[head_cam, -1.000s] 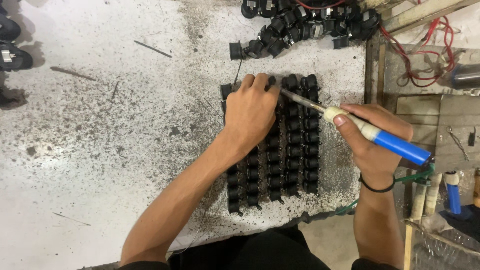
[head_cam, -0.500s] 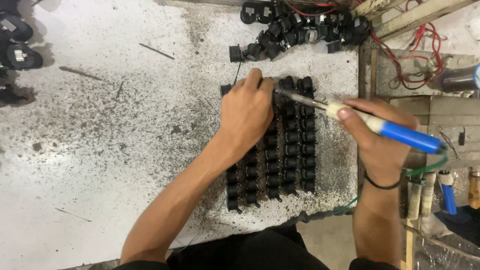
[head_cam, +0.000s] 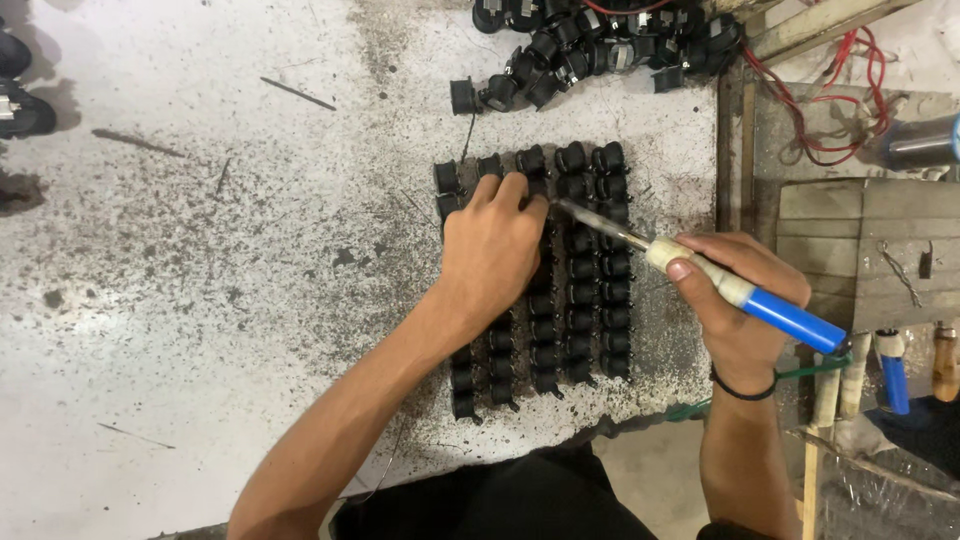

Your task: The person solders wire leads onto rows of small black coil components arranged on a workbench, holding each component steady with one hand while applying a soldering iron with the other, working through the grid piece by piece and moving finished pieces aside.

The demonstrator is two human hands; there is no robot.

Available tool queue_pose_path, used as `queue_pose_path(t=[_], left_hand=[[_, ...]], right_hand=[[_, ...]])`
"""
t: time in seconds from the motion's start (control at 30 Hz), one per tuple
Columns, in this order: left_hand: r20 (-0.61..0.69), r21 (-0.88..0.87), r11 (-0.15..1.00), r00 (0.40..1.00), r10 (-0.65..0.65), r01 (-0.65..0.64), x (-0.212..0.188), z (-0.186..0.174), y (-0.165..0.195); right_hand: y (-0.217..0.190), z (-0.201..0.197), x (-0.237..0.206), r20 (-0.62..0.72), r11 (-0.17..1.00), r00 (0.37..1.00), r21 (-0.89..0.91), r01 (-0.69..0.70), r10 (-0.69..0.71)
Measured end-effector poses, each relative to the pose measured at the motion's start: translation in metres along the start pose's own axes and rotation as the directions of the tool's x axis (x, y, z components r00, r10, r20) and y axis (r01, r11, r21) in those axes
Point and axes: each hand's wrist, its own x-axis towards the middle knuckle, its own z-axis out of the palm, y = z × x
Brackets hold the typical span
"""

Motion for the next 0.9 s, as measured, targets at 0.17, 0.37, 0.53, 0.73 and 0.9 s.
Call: queue_pose_path(t=[0.17, 0.37, 0.53, 0.73, 0.9], left_hand=[[-0.007, -0.006, 1.0, 1.0, 0.008, -0.008, 0.004, 0.001, -0.002], [-0.028, 0.007, 1.0, 0.999, 0.015, -0.015, 0.008, -0.002, -0.007], [-0.044, -0.005, 1.0, 0.999, 0.026, -0.026, 0.009, 0.001, -0.011], [-0.046, -0.027, 0.999, 0.999, 0.022, -0.024, 0.011, 0.006, -0.011], [-0.067, -0.036, 0.999, 0.998, 0.02, -0.023, 0.011, 0.004, -0.011]], right_hand=[[-0.018, -0.004, 0.013, 0.133, 0.993, 0.99, -0.097, 0.065, -0.052], [-0.024, 0.0, 0.011, 0.091, 0.995, 0.996, -0.097, 0.017, -0.008], [-0.026, 0.004, 0.012, 0.085, 0.995, 0.996, -0.096, 0.039, -0.031], [-0.026, 0.001, 0.022, 0.119, 0.995, 0.991, -0.073, 0.066, -0.057], [-0.025, 0.0, 0.021, 0.068, 0.998, 0.997, -0.056, -0.019, 0.023]])
